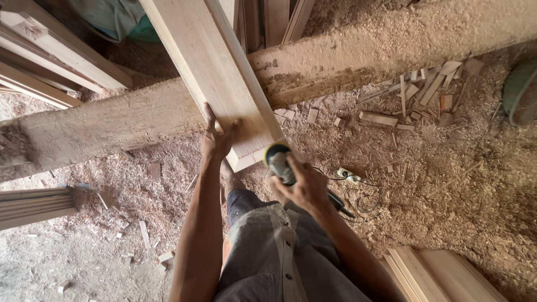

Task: The person sands a recessed wooden panel using an electric sander, moving the tool along the inner edges and flat surfaces while holding the piece against a larger log.

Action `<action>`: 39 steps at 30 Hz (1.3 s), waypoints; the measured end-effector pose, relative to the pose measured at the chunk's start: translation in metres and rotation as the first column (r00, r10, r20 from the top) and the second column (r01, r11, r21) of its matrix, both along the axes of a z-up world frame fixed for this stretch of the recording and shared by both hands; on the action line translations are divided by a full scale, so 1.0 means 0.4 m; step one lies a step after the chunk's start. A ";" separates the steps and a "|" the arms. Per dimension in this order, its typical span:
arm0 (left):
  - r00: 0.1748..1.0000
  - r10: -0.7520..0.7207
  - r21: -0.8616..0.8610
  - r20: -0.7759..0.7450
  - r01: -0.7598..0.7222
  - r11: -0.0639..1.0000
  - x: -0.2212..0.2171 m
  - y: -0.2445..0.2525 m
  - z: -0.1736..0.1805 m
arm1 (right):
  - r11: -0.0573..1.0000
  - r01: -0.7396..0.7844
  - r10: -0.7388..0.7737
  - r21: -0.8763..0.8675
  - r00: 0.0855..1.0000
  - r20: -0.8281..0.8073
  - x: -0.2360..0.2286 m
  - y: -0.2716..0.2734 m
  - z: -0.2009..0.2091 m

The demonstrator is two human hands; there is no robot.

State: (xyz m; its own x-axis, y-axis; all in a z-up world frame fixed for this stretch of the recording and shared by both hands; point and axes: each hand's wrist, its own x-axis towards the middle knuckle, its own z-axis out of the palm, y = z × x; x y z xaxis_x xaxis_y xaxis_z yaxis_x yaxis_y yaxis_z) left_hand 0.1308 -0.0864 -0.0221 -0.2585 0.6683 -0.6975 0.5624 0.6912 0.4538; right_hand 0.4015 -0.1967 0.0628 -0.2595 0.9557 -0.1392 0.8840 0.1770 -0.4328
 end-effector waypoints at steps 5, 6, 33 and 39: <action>0.999 0.026 0.114 0.024 -0.029 0.993 0.002 -0.010 -0.006 | 0.995 0.095 -0.095 -0.004 0.995 0.036 0.080 0.001 0.020; 1.000 0.028 0.116 0.014 -0.029 0.993 0.003 -0.009 -0.006 | 0.994 0.106 -0.103 -0.033 0.993 0.065 0.086 -0.007 0.030; 0.993 0.080 0.097 0.090 -0.088 0.991 0.011 -0.005 0.078 | 0.981 0.030 -0.018 -0.192 0.998 0.063 -0.041 0.000 0.012; 0.995 0.075 0.048 0.070 -0.079 0.996 0.012 -0.004 0.068 | 0.994 -0.110 0.110 0.002 0.993 -0.052 -0.133 0.000 0.037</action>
State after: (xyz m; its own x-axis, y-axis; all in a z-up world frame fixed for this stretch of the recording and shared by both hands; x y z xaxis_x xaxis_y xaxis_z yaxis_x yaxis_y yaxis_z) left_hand 0.1355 -0.0880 0.0052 -0.2639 0.6831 -0.6810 0.4750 0.7065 0.5246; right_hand 0.3483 -0.1967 0.0776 -0.3696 0.9209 -0.1239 0.8355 0.2710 -0.4781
